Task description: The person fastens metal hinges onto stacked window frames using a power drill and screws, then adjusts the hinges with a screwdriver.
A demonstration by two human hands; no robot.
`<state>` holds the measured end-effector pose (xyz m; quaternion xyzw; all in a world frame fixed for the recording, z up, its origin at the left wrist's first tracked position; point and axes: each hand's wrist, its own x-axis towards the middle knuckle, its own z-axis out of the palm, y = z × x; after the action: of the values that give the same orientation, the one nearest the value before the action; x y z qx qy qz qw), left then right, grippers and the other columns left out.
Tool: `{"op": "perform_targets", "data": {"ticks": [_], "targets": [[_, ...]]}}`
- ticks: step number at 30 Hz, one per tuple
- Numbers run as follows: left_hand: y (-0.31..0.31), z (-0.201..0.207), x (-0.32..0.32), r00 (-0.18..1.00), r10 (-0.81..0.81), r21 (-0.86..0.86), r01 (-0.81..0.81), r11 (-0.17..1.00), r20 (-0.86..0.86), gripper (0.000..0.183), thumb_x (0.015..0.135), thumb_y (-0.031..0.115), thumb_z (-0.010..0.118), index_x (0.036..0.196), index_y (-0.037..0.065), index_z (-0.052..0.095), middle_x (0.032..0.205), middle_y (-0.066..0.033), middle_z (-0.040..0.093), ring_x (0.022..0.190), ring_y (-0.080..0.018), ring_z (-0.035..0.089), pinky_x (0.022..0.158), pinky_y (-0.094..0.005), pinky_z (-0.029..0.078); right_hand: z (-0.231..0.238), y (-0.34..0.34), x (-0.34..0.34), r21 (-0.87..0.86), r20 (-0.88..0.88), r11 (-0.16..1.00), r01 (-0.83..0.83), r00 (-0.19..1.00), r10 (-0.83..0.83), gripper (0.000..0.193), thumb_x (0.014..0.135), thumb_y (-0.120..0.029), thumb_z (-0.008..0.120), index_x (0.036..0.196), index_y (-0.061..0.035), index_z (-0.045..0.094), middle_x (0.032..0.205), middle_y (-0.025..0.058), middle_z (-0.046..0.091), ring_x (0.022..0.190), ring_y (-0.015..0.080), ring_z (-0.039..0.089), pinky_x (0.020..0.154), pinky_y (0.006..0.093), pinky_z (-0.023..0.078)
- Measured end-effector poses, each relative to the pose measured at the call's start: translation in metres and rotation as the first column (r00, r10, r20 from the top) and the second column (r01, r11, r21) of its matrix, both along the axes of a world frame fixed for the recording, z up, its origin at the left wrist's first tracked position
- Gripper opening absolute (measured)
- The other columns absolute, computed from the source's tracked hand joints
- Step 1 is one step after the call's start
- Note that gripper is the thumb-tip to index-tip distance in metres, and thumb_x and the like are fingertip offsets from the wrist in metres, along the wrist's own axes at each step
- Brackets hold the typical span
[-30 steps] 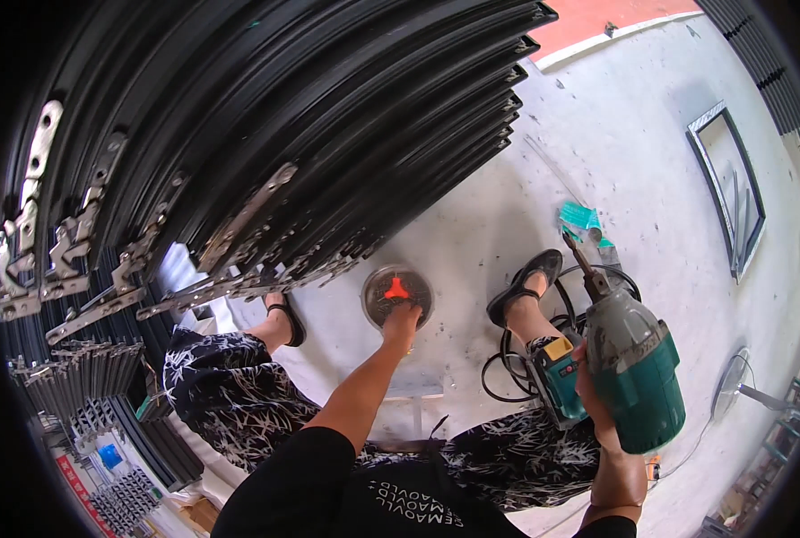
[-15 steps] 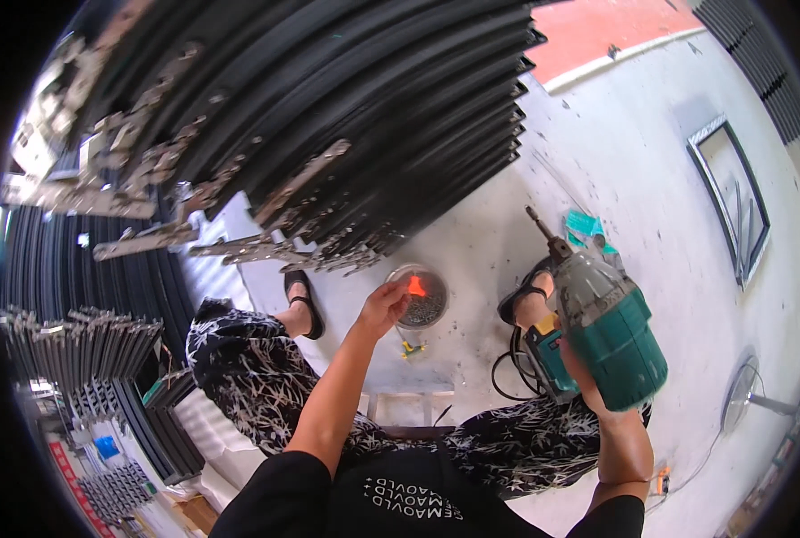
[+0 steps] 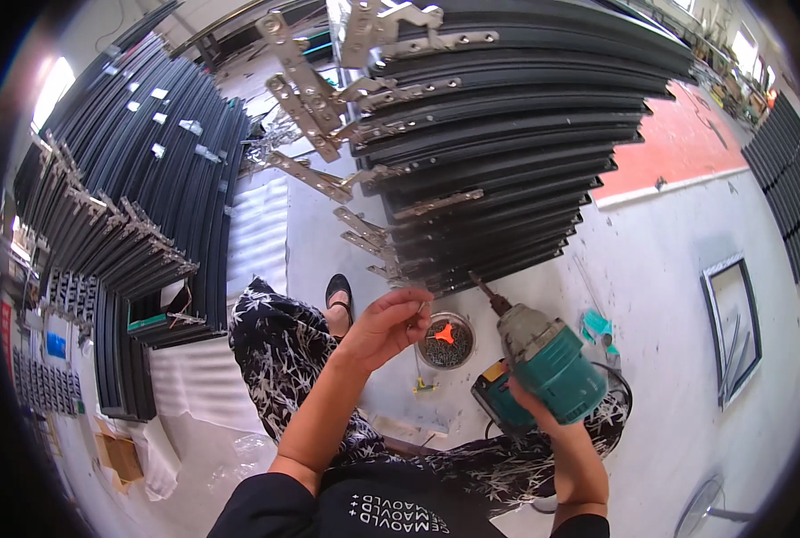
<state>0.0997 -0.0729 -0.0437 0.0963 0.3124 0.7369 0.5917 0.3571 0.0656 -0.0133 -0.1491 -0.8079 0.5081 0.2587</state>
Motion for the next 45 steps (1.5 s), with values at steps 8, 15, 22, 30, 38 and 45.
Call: {"op": "perform_targets", "data": {"ticks": [8, 15, 22, 30, 38, 45], "targets": [[-0.022, 0.063, -0.024, 0.957, 0.050, -0.105, -0.083, 0.991, -0.286, 0.026, 0.094, 0.010, 0.050, 0.114, -0.004, 0.057, 0.088, -0.0038, 0.056, 0.080, -0.0103, 0.050, 0.075, -0.0215, 0.044, 0.028, -0.007, -0.052, 0.641, -0.035, 0.763, -0.089, 0.989, 0.145, 0.028, 0.071, -0.016, 0.073, 0.098, -0.0129, 0.067, 0.097, 0.0025, 0.067, 0.090, 0.0246, 0.064, 0.074, 0.0372, 0.048], [-0.025, 0.085, -0.031, 0.819, -0.060, -0.209, -0.074, 0.975, -0.571, 0.019, 0.098, 0.017, 0.047, 0.104, 0.001, 0.056, 0.071, 0.0025, 0.044, 0.060, -0.0057, 0.037, 0.052, -0.0185, 0.029, 0.017, -0.007, -0.065, 0.346, 0.029, 0.894, -0.285, 0.956, 0.293, 0.028, 0.068, -0.012, 0.074, 0.095, -0.0082, 0.067, 0.093, 0.0055, 0.067, 0.082, 0.0258, 0.065, 0.074, 0.0349, 0.052], [-0.024, 0.080, -0.033, 0.773, -0.013, -0.163, -0.117, 0.980, -0.634, 0.020, 0.100, 0.022, 0.047, 0.094, 0.004, 0.053, 0.068, 0.0035, 0.042, 0.057, -0.0037, 0.034, 0.048, -0.0175, 0.025, 0.015, -0.004, -0.070, 0.494, -0.081, 0.825, -0.275, 0.930, 0.358, 0.026, 0.069, -0.010, 0.074, 0.092, -0.0051, 0.066, 0.090, 0.0082, 0.067, 0.080, 0.0264, 0.065, 0.071, 0.0336, 0.052], [-0.016, 0.083, -0.025, 0.784, 0.109, -0.173, -0.267, 0.948, -0.612, 0.022, 0.099, 0.025, 0.048, 0.090, 0.006, 0.053, 0.066, 0.0033, 0.044, 0.055, -0.0027, 0.035, 0.045, -0.0169, 0.024, 0.024, -0.008, -0.070, 0.281, -0.021, 0.910, -0.304, 0.946, 0.322, 0.024, 0.070, -0.008, 0.073, 0.093, -0.0034, 0.066, 0.090, 0.0086, 0.067, 0.079, 0.0231, 0.066, 0.071, 0.0302, 0.051], [-0.008, 0.076, -0.020, 0.768, 0.203, -0.133, -0.350, 0.927, -0.607, 0.022, 0.099, 0.025, 0.050, 0.088, 0.006, 0.053, 0.065, 0.0035, 0.044, 0.055, -0.0030, 0.036, 0.046, -0.0168, 0.024, 0.030, -0.011, -0.073, 0.079, 0.028, 0.954, -0.289, 0.957, 0.287, 0.028, 0.073, -0.002, 0.072, 0.100, 0.0013, 0.065, 0.096, 0.0088, 0.068, 0.085, 0.0158, 0.066, 0.074, 0.0262, 0.052], [-0.003, 0.070, -0.015, 0.796, 0.295, -0.078, -0.392, 0.917, -0.529, 0.022, 0.097, 0.023, 0.053, 0.086, 0.004, 0.054, 0.061, 0.0031, 0.043, 0.053, -0.0062, 0.035, 0.050, -0.0200, 0.027, 0.034, -0.019, -0.074, -0.190, 0.070, 0.949, -0.250, 0.961, 0.267, 0.034, 0.081, -0.004, 0.065, 0.113, 0.0073, 0.058, 0.100, 0.0099, 0.067, 0.087, 0.0145, 0.065, 0.072, 0.0251, 0.053]]}}
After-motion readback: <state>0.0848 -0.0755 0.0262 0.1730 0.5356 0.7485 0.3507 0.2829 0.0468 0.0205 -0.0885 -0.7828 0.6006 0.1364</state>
